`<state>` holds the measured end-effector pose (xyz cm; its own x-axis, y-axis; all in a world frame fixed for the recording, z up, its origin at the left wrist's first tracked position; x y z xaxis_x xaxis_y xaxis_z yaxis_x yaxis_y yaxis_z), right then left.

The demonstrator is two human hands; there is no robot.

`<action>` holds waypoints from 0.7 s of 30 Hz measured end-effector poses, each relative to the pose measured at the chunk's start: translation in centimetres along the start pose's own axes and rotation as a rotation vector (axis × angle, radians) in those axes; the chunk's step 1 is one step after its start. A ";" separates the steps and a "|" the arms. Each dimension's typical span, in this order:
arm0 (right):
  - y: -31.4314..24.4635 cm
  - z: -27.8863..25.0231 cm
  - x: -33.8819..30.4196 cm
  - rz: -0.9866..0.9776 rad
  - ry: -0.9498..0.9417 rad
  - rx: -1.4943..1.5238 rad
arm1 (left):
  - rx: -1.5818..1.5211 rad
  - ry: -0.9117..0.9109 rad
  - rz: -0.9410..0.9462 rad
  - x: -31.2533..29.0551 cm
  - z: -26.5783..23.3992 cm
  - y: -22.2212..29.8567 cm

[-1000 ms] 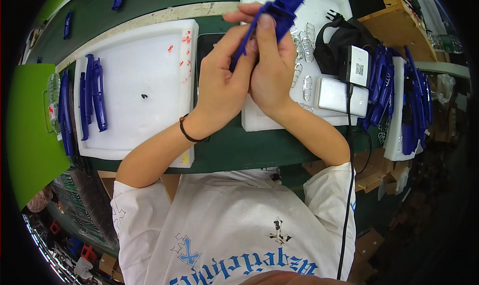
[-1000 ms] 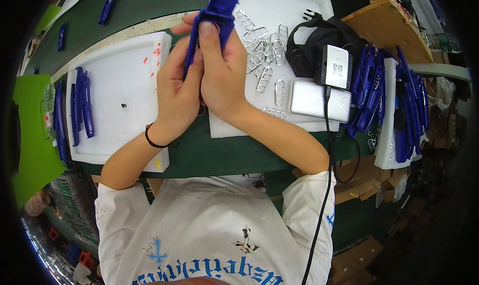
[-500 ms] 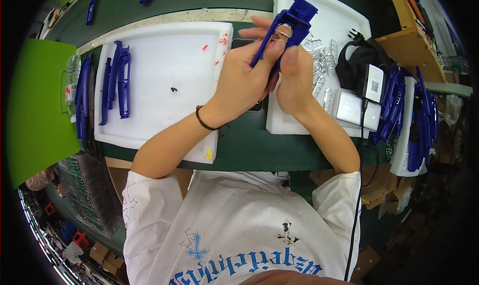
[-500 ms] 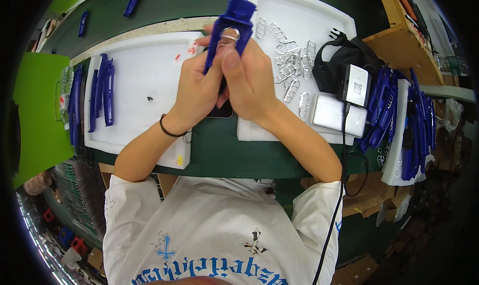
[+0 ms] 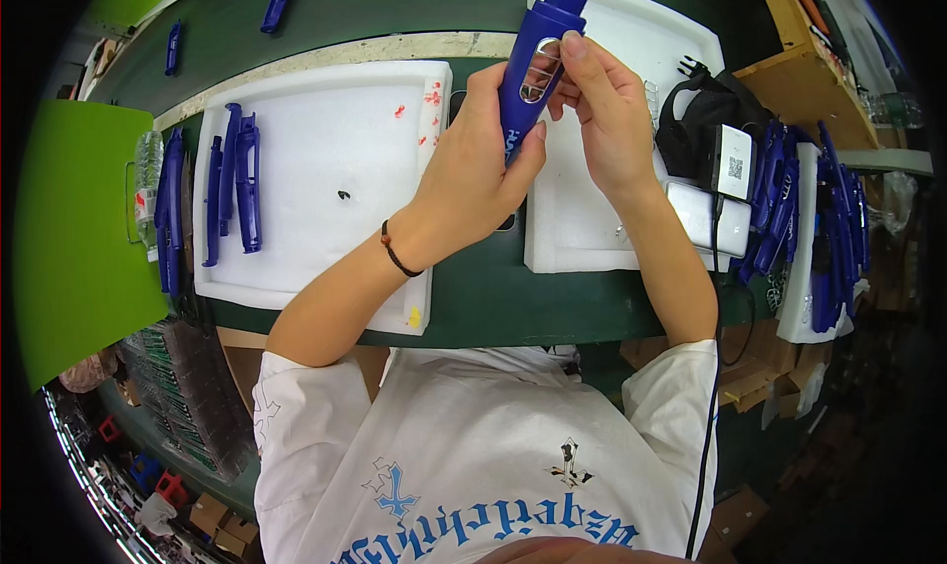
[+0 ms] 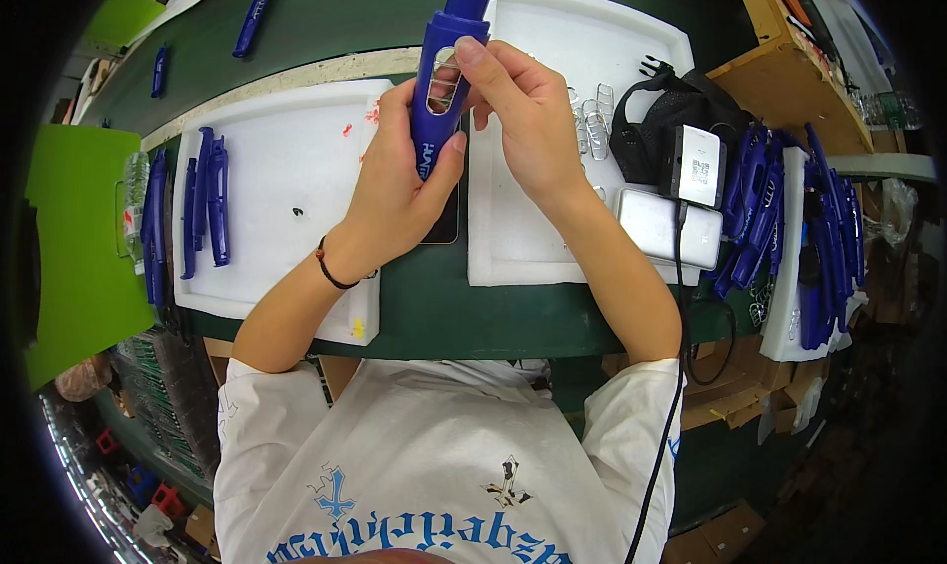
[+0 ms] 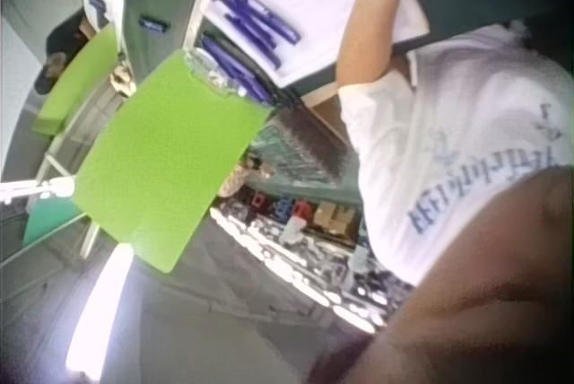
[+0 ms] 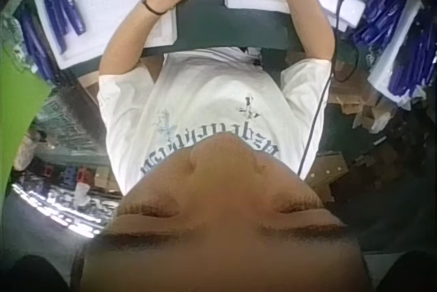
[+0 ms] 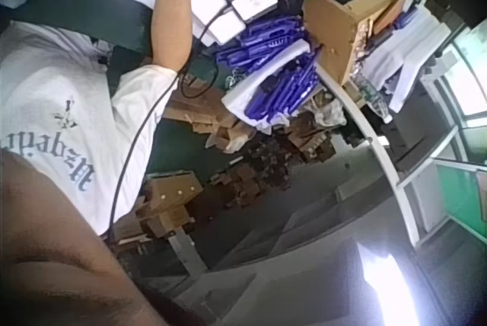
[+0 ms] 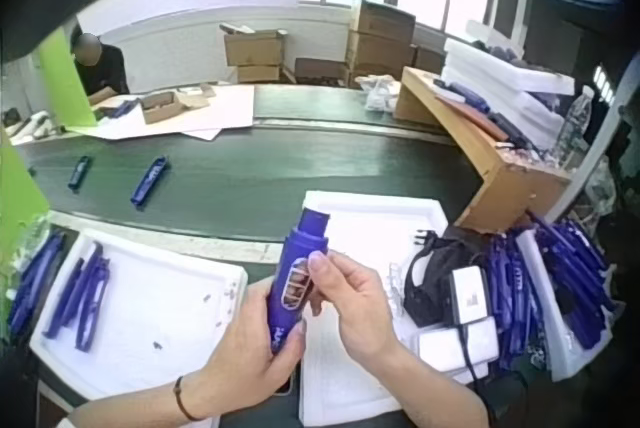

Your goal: The person assembles small blue handheld flashlight housings by hand, inserting clear lenses and internal components into the plastic housing.

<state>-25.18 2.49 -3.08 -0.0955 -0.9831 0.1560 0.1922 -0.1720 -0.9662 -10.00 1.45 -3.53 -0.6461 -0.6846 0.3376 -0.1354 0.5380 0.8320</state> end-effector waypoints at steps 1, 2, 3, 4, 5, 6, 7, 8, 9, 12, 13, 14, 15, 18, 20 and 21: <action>0.1 -0.1 0.0 0.019 -0.003 0.000 | -0.028 -0.034 -0.056 -0.1 0.1 -0.1; 0.1 -0.2 0.0 0.020 0.001 0.002 | -0.029 -0.038 -0.056 -0.1 0.1 0.1; 0.1 -0.1 -0.1 0.043 0.004 0.037 | -0.050 -0.052 -0.083 -0.2 0.1 0.1; 0.1 -0.1 -0.1 0.066 0.005 0.072 | -0.071 -0.063 -0.111 -0.2 0.1 0.0; 0.1 -0.2 0.0 0.068 0.006 0.073 | -0.071 -0.065 -0.113 -0.3 0.1 -0.1; 0.3 -0.3 0.0 0.097 0.003 0.111 | -0.070 -0.067 -0.103 -0.3 0.1 -0.1; 0.4 -0.3 0.1 0.125 -0.004 0.148 | -0.068 -0.067 -0.092 -0.3 0.1 -0.1; 0.5 -0.5 0.1 0.124 -0.005 0.150 | -0.066 -0.067 -0.093 -0.3 0.2 -0.4; 0.6 -0.7 0.1 0.132 -0.028 0.169 | -0.027 -0.034 -0.037 -0.2 0.3 -0.6; 0.1 -0.4 0.6 0.085 -0.081 0.089 | -0.018 -0.019 -0.075 0.6 -0.7 -1.4; -0.3 -0.4 0.9 0.030 -0.103 -0.020 | -0.056 -0.038 -0.163 0.9 -1.0 -1.9; -0.5 -0.6 1.1 0.018 -0.103 -0.014 | -0.045 -0.039 -0.157 1.3 -1.4 -1.8; -1.5 -1.4 1.2 -0.127 0.006 -0.323 | -0.248 -0.009 -0.259 1.5 -1.7 -2.1; -3.3 -3.5 1.1 -0.301 0.191 -0.845 | -0.694 0.064 -0.445 2.7 -3.5 -2.9; -2.3 -4.6 1.2 0.187 0.059 -1.498 | -0.950 0.105 -0.582 3.7 -4.8 -3.5; -1.2 -5.1 1.0 0.189 0.079 -1.509 | -0.927 0.111 -0.569 4.9 -5.3 -3.9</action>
<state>-30.46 1.99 -2.76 -0.2441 -0.9686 0.0465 -0.9346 0.2222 -0.2779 -8.67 -6.63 -2.83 -0.5908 -0.7810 -0.2024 0.2555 -0.4191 0.8712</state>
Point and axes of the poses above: each hand's wrist, its own x-axis towards the middle knuckle, its own z-axis out of the palm, y = z × x, the point moved 4 cm from there along x, towards the middle knuckle, and after that the axes turned 8 degrees about -y, right-handed, at the moved point
